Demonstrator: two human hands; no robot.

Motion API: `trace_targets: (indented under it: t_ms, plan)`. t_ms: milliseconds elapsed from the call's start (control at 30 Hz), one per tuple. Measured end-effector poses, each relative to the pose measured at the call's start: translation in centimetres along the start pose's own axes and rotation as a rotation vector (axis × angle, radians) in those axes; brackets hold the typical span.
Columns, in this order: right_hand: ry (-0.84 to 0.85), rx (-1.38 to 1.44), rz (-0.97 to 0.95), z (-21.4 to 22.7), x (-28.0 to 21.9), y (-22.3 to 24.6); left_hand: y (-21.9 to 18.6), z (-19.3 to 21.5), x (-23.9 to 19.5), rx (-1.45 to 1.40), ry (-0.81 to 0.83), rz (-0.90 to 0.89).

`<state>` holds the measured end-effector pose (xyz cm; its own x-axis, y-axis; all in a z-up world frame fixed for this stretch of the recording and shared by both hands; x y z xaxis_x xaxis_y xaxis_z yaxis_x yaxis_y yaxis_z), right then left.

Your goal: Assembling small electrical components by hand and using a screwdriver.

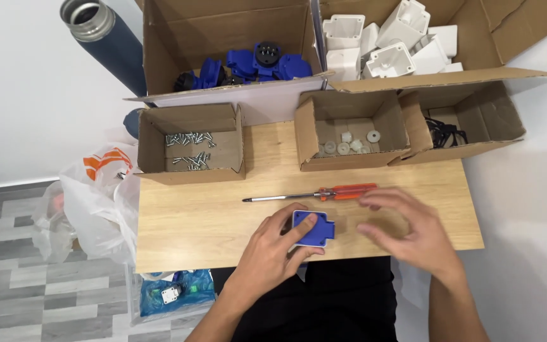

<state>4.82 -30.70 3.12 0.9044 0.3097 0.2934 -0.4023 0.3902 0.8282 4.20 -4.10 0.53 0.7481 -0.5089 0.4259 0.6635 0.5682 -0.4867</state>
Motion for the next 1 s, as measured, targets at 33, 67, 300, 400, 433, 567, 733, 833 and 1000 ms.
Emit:
trace_targets:
  t_ms: [33, 67, 300, 400, 433, 567, 733, 833, 1000]
  plan:
    - [-0.005, -0.001, 0.004, 0.5, 1.5, 1.5, 0.2, 0.2, 0.0, 0.003, -0.001, -0.006]
    - [-0.043, -0.078, 0.065, 1.2, 2.9, 3.2, 0.5, 0.3, 0.1, 0.002, -0.005, 0.009]
    - [0.258, -0.332, -0.046, 1.8, 14.9, 6.2, 0.7, 0.7, -0.3, -0.041, -0.035, 0.081]
    - [0.582, -0.441, -0.439, -0.3, 17.9, 3.4, 0.7, 1.1, 0.0, -0.089, -0.001, 0.139]
    - [0.585, -0.443, -0.437, -0.7, 18.8, 3.3, 0.7, 1.2, 0.0, -0.090, -0.005, 0.142]
    - [0.763, -0.518, -0.676, -2.7, 20.2, 1.3, 0.5, 1.4, 0.1, -0.064, -0.022, 0.116]
    - [0.763, -0.718, -0.743, -3.0, 20.2, -1.6, 0.6, 1.3, 0.0, -0.045, -0.031, 0.102]
    - [0.740, -0.624, -0.772, -2.6, 20.1, -0.4, 0.6, 1.4, 0.0, -0.049, -0.017, 0.116]
    - [0.705, -0.585, -0.703, -1.8, 20.1, -0.4, 0.4, 1.5, 0.2, -0.075, -0.050, 0.115]
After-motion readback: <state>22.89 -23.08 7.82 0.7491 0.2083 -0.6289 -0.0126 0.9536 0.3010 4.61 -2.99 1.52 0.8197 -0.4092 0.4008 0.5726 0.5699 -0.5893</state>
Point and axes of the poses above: each hand's wrist, its own x-axis towards the middle knuckle, its own z-axis out of the back of the hand, y = z × x, the point moved 5 cm from there along x, towards the middle knuckle, and after that the axes turned 10 degrees about x, right-handed, at the moved point
